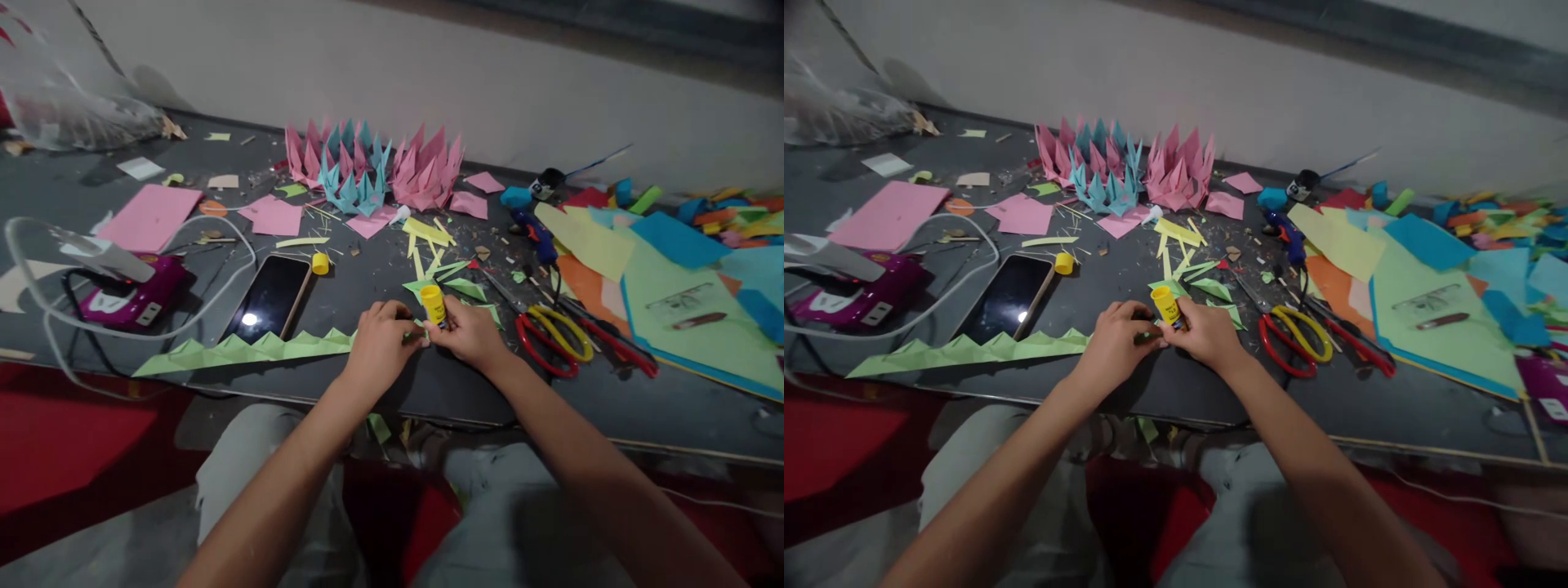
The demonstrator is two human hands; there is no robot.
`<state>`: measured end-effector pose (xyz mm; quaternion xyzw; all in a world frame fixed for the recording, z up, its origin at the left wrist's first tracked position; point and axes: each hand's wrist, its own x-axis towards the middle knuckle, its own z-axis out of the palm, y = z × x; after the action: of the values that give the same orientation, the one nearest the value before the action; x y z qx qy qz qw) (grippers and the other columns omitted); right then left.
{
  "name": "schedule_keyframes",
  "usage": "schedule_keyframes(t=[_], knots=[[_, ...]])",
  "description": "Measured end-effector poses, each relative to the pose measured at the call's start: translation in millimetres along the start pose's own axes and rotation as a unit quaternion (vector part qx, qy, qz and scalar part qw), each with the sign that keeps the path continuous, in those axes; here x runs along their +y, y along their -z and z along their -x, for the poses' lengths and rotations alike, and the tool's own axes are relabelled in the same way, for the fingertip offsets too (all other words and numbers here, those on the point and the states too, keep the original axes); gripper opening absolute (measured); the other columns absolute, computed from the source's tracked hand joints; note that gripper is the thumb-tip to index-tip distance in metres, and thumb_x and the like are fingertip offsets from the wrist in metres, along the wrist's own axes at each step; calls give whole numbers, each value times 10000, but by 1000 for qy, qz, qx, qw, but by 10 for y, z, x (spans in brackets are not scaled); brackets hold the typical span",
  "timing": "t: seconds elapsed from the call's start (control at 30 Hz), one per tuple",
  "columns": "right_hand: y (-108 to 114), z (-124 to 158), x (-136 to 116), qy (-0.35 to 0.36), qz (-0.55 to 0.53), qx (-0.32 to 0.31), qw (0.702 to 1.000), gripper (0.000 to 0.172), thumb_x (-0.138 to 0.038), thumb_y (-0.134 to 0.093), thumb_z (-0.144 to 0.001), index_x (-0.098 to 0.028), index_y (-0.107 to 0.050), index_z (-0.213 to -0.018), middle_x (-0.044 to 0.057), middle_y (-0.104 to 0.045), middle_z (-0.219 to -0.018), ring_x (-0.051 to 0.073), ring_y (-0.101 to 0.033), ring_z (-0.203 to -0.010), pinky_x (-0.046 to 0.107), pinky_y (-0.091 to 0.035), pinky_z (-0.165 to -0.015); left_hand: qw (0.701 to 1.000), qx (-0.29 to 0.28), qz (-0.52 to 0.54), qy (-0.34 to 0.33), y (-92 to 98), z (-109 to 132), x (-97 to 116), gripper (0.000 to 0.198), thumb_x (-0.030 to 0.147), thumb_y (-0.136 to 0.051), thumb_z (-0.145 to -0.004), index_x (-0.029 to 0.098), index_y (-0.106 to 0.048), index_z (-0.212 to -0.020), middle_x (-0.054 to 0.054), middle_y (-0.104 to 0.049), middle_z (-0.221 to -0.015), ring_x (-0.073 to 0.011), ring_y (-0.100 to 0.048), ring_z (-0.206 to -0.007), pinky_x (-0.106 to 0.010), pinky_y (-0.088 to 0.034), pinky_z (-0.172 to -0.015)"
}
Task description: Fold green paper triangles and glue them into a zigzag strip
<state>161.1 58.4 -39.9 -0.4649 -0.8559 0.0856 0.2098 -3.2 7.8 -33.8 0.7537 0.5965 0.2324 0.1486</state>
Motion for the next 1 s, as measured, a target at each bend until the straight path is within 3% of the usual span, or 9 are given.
schedule_keyframes(t=[0.17,0.3,0.4,0.53,0.6,0.7,0.77,0.87,1.0], knots=[[19,46,76,-33,-46,12,998,302,-504,-460,-758,-213,-481,-683,-16,-504,-505,138,-460,-443,248,-282,-458,1000,3,5,-4,-19,-5,-13,123,309,-655,-756,264,-710,-857,-31,-601,-991,-217,-499,-917,-341,-370,-769],[4,46,83,-5,-103,8,995,295,-499,-445,-782,-208,-495,-772,3,-562,-595,149,-514,-511,243,-331,-491,1000,8,7,-7,-26,-6,-9,117,301,-658,-754,255,-709,-849,-29,-602,-985,-214,-501,-920,-339,-368,-774],[5,26,60,21,-78,-2,997,308,-510,-459,-781,-210,-482,-716,-5,-528,-560,144,-495,-501,245,-305,-485,1000,4,1,-7,-16,-10,1,108,305,-654,-758,238,-709,-822,-33,-604,-986,-216,-498,-924,-333,-368,-772],[20,24,81,-6,-88,7,996,292,-483,-508,-755,-217,-457,-645,-35,-439,-477,126,-426,-446,249,-259,-454,1000,-6,-4,3,8,-11,18,139,308,-655,-757,219,-694,-856,-42,-599,-1006,-222,-499,-930,-338,-372,-781],[15,28,123,-53,-154,66,985,268,-469,-506,-750,-217,-467,-670,-36,-441,-487,125,-425,-446,248,-288,-449,1000,-8,-7,9,15,-10,22,243,307,-656,-757,205,-661,-977,-54,-592,-1035,-230,-496,-955,-346,-377,-789],[-6,15,184,-141,-260,224,929,265,-477,-454,-767,-217,-465,-718,-11,-481,-570,135,-461,-497,259,-354,-461,1000,-21,-20,1,24,-14,12,334,312,-643,-768,192,-616,-1079,-67,-579,-1074,-245,-489,-986,-359,-383,-793],[-18,-4,201,-161,-290,285,899,271,-489,-454,-759,-222,-455,-717,-2,-487,-611,139,-473,-531,271,-385,-480,999,-30,-19,-12,37,-21,-2,312,311,-640,-770,197,-619,-1059,-62,-577,-1076,-247,-488,-990,-361,-384,-801],[-21,-22,184,-139,-309,288,896,282,-501,-499,-731,-224,-459,-695,-7,-485,-617,134,-466,-539,279,-407,-498,999,-34,-1,-19,72,-23,-11,284,290,-669,-743,183,-609,-999,-54,-584,-1055,-244,-497,-989,-352,-390,-804],[-2,-6,119,-122,-337,289,888,293,-511,-524,-723,-225,-472,-688,-17,-489,-597,123,-462,-518,267,-406,-478,999,-13,-8,-47,103,17,25,161,191,-618,-779,163,-559,-926,-24,-629,-897,-202,-560,-841,-325,-405,-738]])
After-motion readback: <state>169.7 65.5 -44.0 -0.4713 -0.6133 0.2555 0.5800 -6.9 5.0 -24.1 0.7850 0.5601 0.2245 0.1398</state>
